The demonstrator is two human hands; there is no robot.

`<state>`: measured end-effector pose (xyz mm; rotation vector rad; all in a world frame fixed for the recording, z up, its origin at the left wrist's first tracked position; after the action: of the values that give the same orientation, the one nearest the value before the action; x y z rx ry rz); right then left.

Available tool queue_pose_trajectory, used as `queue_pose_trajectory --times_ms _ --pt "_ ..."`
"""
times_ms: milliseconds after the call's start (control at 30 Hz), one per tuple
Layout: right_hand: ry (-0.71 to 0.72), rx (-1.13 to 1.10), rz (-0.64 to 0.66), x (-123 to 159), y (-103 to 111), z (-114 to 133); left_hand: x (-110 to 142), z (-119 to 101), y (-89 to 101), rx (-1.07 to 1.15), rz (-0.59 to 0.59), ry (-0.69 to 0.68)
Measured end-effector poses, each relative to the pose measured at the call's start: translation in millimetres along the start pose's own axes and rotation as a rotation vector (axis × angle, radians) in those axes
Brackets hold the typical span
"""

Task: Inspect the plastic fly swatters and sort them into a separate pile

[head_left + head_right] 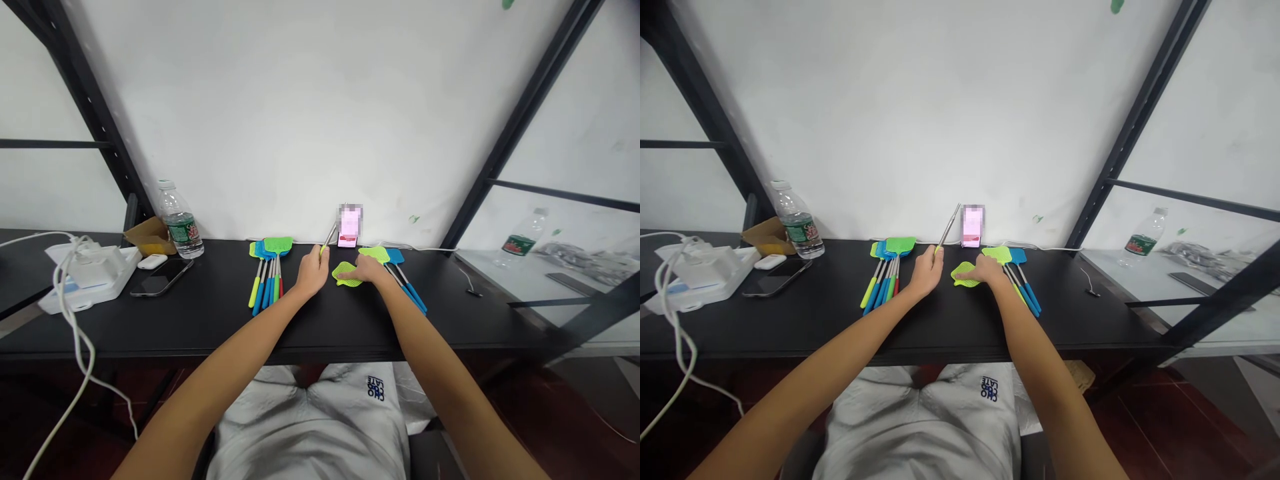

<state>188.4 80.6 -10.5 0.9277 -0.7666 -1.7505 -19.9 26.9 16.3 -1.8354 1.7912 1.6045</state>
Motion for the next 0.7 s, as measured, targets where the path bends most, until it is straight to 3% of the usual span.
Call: queue_pose_trajectory --times_ms 167,300,533,700 --pt "-0.058 0.266 0.238 3.0 9.0 7.5 -0.4 -1.0 3.0 0.103 -0.167 -0.051" --pt "-0.064 0.235 0.312 9.9 16.9 13.0 -1.5 -1.6 6.1 0.137 -0.259 -0.029" --pt "-0.078 -0.295 0.071 1.9 15.0 3.2 -1.3 -1.1 4.6 0.098 -0.147 -0.019" --pt "-0.178 -0.655 -0.222 -9.8 25.9 -9.4 1.1 2.5 -1.3 0.083 0.004 -0.028"
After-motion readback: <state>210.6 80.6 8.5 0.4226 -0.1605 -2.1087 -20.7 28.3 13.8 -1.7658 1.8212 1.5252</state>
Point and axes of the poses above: each hand's wrist, its own x-axis away from the middle knuckle, its own y-axis out of the back of the hand, z = x × y, the point moved 1 cm from there along -x, towards the middle knuckle, and after that the axes turned 14 degrees about -y, right-handed, at the moved point
